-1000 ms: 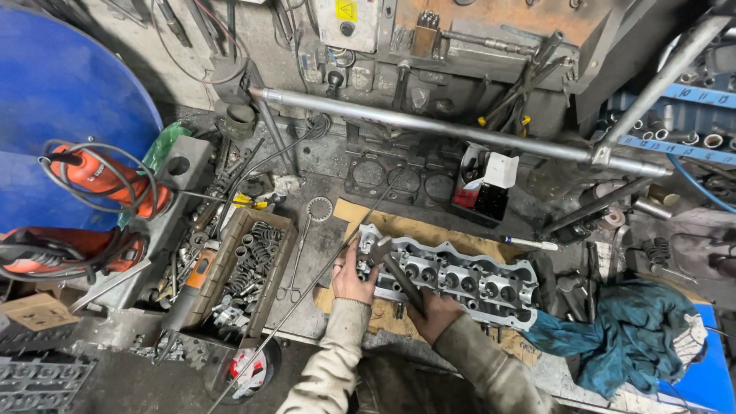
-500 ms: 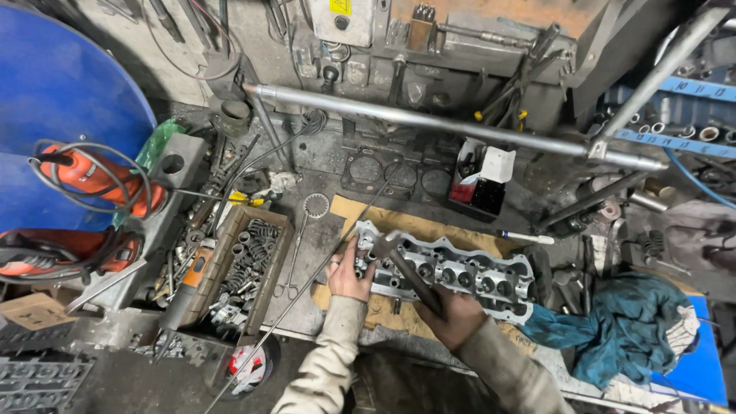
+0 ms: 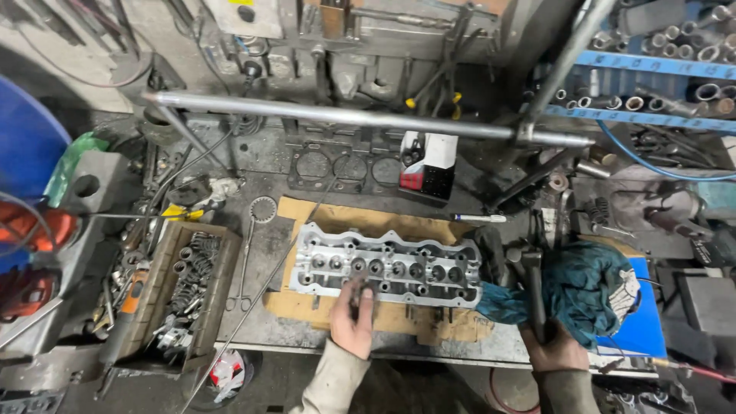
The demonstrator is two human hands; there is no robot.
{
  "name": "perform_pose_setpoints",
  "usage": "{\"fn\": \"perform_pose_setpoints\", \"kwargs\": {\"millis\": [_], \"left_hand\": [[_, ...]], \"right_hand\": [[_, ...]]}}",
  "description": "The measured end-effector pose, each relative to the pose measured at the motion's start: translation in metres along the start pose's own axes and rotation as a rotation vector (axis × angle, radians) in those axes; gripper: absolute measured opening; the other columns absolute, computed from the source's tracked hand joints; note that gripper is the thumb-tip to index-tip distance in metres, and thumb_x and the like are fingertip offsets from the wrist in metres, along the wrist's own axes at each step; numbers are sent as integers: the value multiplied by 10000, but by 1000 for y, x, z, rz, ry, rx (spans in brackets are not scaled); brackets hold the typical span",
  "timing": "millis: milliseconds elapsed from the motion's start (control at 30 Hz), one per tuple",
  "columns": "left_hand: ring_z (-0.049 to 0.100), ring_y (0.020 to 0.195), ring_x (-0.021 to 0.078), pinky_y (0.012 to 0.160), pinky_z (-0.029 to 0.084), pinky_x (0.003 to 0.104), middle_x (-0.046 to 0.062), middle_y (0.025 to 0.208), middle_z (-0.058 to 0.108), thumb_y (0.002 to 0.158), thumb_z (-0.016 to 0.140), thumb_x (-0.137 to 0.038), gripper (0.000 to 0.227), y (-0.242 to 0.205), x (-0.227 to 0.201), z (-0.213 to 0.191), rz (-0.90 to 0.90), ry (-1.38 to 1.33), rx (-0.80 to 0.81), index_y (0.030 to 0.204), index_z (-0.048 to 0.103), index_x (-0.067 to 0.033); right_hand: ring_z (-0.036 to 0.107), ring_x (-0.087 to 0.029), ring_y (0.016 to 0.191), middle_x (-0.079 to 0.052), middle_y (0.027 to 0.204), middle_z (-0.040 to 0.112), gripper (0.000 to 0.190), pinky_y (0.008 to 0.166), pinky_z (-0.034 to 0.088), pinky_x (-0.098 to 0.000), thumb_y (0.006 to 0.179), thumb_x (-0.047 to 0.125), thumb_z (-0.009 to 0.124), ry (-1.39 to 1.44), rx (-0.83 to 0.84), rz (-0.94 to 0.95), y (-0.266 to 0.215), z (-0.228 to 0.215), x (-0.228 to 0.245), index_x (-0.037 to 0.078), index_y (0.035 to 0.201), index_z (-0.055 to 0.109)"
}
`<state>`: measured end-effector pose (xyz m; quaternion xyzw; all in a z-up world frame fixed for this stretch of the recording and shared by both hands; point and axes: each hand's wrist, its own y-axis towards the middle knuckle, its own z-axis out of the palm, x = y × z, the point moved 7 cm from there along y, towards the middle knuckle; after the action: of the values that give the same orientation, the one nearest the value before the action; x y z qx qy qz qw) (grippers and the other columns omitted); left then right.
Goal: The person works on a metal engine cylinder head placed on a workbench, using a hammer to tap and seat internal components. The person then picks up a long, coiled metal spring and handles it with both hands.
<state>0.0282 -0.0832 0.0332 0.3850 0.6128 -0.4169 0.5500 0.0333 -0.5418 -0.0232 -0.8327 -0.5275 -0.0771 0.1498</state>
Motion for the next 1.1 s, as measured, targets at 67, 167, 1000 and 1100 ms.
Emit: {"fn": "perform_pose_setpoints", "kwargs": {"millis": [67, 167, 1000, 1100], "left_hand": [[700, 918, 273, 834, 537, 365, 141, 1024, 754, 1021, 628, -151, 293, -17, 20, 27, 68, 119, 80, 1286, 687, -41], [757, 969, 291, 874, 576, 354, 139, 1054, 784, 960, 682, -183, 249, -41, 59, 67, 62, 350, 261, 1181, 718, -72], [754, 884, 363, 818, 608, 475, 141, 959, 770, 871, 701, -478, 370, -47, 81, -25, -480, 1200, -31, 1145, 758, -237], [757, 868, 373, 808, 614, 470, 174, 935, 766, 890, 714, -485, 357, -44, 110, -65, -522, 1250, -94, 1089, 766, -194]], "right_hand": [[729, -451, 918, -219, 918, 763, 628, 799, 578, -525, 771, 628, 738, 30, 4, 45, 4, 9, -13, 93, 1099, 733], [723, -449, 937, -216, 954, 764, 632, 803, 576, -525, 760, 623, 739, 74, 38, 68, 11, 21, -30, 98, 1111, 719], [723, -310, 1028, -168, 1186, 713, 453, 853, 562, -392, 924, 382, 670, 632, 139, -347, 33, 27, 93, 68, 1251, 668], [677, -292, 1145, -219, 1275, 687, 504, 961, 516, -356, 1016, 353, 604, 681, 182, -435, 35, 55, 106, -4, 1372, 603]]}}
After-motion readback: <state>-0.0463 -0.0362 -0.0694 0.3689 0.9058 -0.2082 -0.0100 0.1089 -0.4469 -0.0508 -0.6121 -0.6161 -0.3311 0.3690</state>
